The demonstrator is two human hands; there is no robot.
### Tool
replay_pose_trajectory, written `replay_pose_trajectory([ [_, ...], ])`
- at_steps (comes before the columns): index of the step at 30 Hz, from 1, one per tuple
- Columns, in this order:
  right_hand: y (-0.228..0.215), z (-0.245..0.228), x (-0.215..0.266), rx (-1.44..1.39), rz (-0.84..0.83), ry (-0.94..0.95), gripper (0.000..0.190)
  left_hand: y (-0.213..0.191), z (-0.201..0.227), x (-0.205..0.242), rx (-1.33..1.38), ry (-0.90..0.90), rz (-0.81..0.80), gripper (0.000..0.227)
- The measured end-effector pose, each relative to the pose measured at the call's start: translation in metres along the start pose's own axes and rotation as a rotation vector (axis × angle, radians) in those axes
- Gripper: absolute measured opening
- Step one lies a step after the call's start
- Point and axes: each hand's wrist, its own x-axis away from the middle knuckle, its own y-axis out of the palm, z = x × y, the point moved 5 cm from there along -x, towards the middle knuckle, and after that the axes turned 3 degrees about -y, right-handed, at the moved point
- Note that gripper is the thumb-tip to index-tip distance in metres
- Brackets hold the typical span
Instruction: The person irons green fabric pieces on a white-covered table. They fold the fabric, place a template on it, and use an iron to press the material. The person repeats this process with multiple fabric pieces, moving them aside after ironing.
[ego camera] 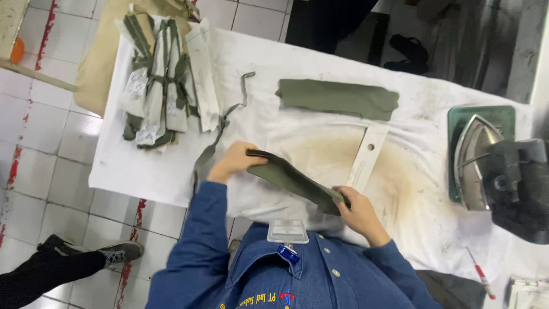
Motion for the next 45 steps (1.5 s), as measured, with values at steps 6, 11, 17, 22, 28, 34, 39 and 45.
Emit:
replay_pose_trajectory([
  [6, -0.001, 0.032, 0.012, 0.33, 0.282, -0.033, 0.021, 0.039, -0.02, 0.02, 0.067, -0.075, 0.147, 0.03],
  [11, -0.032, 0.059, 0.016, 0.344, 0.438, 0.073, 0.02, 0.059, 0.018, 0.021, 0.042, 0.033, 0.269, 0.031],
  [17, -0.025, 0.113, 0.006, 0.096, 0.542, 0.177, 0.038, 0.049, 0.027, 0.031, -0.09, -0.09, 0.237, 0.031],
  [22, -0.026, 0.106, 0.011, 0.123, 0.645, 0.139, 0.044, 0.041, 0.035, 0.04, 0.012, -0.117, 0.153, 0.023],
  [28, -0.026, 0.033, 0.03, 0.512, 0.925, 0.058, 0.032, 0.046, 0.026, 0.033, 0.013, -0.099, 0.147, 0.021],
  [34, 0.022, -0.028, 0.002, 0.516, 0.539, -0.291, 0.034, 0.047, 0.016, 0.025, 0.109, -0.09, 0.135, 0.022],
  [39, 0.015, -0.018, 0.001, 0.485, 0.363, -0.007, 0.055, 0.049, 0.019, 0.026, 0.058, -0.112, 0.118, 0.021],
  [45, 0.026, -0.021, -0.009, 0.521, 0.405, -0.089, 0.052, 0.042, 0.036, 0.04, -0.012, -0.106, 0.192, 0.023],
])
